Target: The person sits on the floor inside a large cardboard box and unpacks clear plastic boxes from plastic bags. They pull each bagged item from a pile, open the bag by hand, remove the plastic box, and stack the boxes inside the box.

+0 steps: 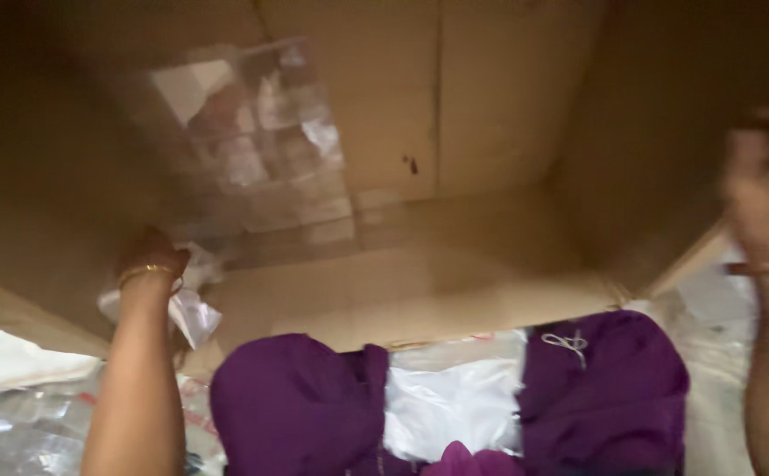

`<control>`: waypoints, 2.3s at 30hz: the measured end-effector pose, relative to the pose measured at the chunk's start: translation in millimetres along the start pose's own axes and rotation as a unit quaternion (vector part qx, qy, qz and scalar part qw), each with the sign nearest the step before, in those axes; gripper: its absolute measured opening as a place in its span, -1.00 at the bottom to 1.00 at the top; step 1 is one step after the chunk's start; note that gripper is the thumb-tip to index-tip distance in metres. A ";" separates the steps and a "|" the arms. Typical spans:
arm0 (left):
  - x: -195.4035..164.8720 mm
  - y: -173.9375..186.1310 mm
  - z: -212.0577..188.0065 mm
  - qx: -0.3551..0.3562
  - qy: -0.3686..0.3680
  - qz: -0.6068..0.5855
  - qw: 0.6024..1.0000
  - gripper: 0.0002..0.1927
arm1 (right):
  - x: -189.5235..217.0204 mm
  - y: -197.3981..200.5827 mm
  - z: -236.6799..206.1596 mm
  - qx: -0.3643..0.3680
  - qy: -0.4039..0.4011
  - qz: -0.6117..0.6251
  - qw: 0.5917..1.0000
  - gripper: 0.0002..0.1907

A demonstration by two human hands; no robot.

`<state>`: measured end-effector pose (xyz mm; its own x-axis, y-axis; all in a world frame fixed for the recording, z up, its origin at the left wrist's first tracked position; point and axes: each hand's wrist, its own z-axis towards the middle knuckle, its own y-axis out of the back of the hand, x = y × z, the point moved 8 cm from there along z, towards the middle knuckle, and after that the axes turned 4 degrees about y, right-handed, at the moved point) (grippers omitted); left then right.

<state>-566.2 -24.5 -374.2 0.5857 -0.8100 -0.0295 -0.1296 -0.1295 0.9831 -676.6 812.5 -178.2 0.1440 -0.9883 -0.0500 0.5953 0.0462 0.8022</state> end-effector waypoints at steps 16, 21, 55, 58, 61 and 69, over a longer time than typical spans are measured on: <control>-0.9 2.3 30.3 -0.040 -0.051 -0.028 0.997 -0.16 | 359.0 -317.3 -89.5 0.397 0.176 0.337 0.836 -0.20; -9.1 -14.9 29.0 -0.042 -0.066 -0.188 0.979 -0.04 | 360.5 -322.5 -98.4 0.360 0.103 0.437 0.818 -0.21; -264.8 -79.9 -65.9 -0.126 -0.257 -0.317 0.904 -0.23 | 372.7 -97.0 108.8 0.335 0.146 0.404 0.839 -0.22; -210.0 -51.1 -37.8 -0.097 -0.169 -0.242 0.951 -0.26 | 445.9 -70.2 134.9 0.236 0.268 0.352 0.865 -0.04; -113.1 18.6 -9.0 -0.167 0.016 -0.236 0.957 -0.31 | 478.9 -79.5 156.8 0.211 0.199 0.415 0.862 0.13; -40.1 154.9 46.1 -0.305 -0.079 -0.265 0.911 -0.05 | 489.9 -172.9 142.0 0.278 0.076 0.486 0.825 0.16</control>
<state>-646.6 -38.4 -229.1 0.3082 -0.8050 -0.5069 0.6353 -0.2224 0.7395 -821.2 299.7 -256.9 0.4613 -0.4921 0.7383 -0.3090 0.6909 0.6536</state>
